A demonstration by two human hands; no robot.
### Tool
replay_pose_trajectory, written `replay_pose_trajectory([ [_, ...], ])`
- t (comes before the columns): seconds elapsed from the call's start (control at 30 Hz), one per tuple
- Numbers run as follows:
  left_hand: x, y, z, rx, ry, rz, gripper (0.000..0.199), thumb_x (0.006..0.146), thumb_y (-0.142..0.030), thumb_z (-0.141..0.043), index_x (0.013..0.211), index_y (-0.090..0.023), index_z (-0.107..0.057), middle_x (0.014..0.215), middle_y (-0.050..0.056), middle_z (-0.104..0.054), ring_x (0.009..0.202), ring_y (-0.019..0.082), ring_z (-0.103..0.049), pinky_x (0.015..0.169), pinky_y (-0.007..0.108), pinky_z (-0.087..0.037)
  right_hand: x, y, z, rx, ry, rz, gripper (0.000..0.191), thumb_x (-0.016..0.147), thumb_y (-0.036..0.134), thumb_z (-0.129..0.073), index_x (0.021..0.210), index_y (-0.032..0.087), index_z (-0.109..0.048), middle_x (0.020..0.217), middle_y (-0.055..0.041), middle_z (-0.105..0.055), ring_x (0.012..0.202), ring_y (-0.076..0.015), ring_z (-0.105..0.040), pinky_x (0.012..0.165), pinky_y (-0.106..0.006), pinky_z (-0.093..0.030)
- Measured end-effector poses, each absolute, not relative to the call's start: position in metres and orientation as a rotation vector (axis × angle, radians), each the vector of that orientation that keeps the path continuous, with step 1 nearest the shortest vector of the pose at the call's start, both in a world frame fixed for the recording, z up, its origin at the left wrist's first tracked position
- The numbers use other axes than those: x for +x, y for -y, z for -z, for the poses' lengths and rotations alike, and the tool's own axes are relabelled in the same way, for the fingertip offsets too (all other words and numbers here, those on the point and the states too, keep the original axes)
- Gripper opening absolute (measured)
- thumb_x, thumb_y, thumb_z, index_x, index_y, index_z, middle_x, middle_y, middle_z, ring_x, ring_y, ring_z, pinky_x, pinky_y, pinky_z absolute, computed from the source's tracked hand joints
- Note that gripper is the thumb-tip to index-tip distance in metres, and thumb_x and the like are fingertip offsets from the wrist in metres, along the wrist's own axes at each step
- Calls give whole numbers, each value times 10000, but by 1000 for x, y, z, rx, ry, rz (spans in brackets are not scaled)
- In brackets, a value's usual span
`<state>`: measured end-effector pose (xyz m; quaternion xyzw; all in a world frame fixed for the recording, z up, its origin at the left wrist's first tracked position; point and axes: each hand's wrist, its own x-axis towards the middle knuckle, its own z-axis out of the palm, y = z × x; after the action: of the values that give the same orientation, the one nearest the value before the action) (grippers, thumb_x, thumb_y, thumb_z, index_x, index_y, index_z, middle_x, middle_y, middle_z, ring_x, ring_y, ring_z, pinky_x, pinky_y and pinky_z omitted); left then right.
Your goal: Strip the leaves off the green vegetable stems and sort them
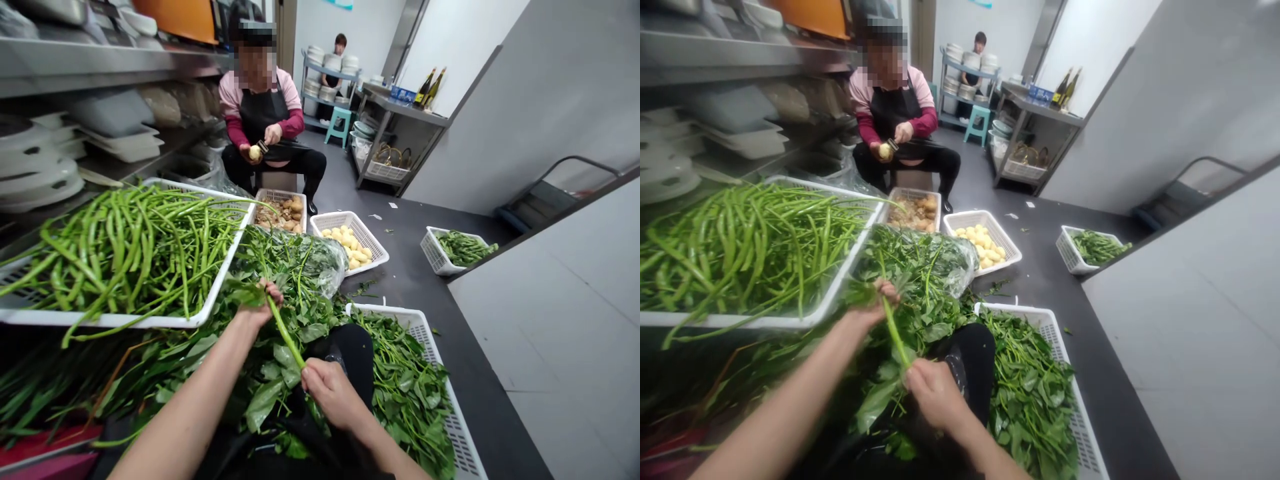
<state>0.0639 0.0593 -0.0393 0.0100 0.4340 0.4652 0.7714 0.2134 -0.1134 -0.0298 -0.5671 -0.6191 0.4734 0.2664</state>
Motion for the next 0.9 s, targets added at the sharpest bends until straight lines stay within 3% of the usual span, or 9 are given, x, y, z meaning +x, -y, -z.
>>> replay_pose_trajectory([
  [0.1,62,-77,47,-11,-969,-1028,375,942,-229,-330,577,-169,-395,433,-84,-334,335,48,-358,420,194,-421,222,119,22,-1525,1641,-1323,313,861,328,-347,595,183,-426,515,44,-369,509,-91,-356,525,-209,-286],
  [0.23,59,-97,57,-13,-1003,-1041,228,906,-305,-473,775,-129,-536,560,-72,-459,404,40,-400,420,182,-396,236,128,12,-1569,1577,-1331,353,871,394,-347,593,185,-408,509,47,-343,505,-91,-333,506,-210,-268],
  [0.33,49,-97,58,42,-991,-1078,241,939,-222,-360,781,-147,-526,537,-64,-466,383,44,-421,380,154,-377,246,134,15,-1612,1514,-1373,414,856,485,-384,575,181,-406,514,44,-346,504,-86,-320,490,-210,-247],
  [0.4,43,-88,58,103,-962,-1042,266,928,-161,-311,771,-155,-527,560,-26,-525,426,68,-509,390,159,-415,250,135,21,-1593,1369,-1490,454,826,577,-396,592,188,-402,495,60,-313,472,-80,-280,457,-207,-221],
  [0.5,42,-68,60,200,-934,-933,175,865,-97,-390,801,-142,-547,757,63,-644,636,120,-642,520,206,-515,250,132,30,-1521,1207,-1591,480,801,648,-380,629,200,-392,479,83,-262,440,-74,-230,429,-203,-191],
  [0.63,51,-49,70,352,-983,-817,105,743,-65,-558,804,-150,-554,908,77,-671,723,126,-646,566,206,-504,246,128,34,-1601,1455,-1394,430,860,533,-345,601,192,-388,514,56,-315,485,-85,-300,472,-207,-233],
  [0.77,65,-47,79,568,-1128,-775,231,621,-217,-760,775,-146,-604,779,38,-660,700,143,-610,499,188,-413,242,133,39,-1722,1836,-1038,364,902,346,-304,577,187,-350,526,38,-353,500,-85,-344,500,-216,-223],
  [0.9,80,-54,86,782,-1259,-810,310,547,-280,-819,758,-144,-638,759,18,-651,803,195,-606,610,229,-444,235,143,46,-1733,2132,-611,326,922,273,-297,638,183,-429,529,27,-429,457,-87,-353,491,-238,-197],
])
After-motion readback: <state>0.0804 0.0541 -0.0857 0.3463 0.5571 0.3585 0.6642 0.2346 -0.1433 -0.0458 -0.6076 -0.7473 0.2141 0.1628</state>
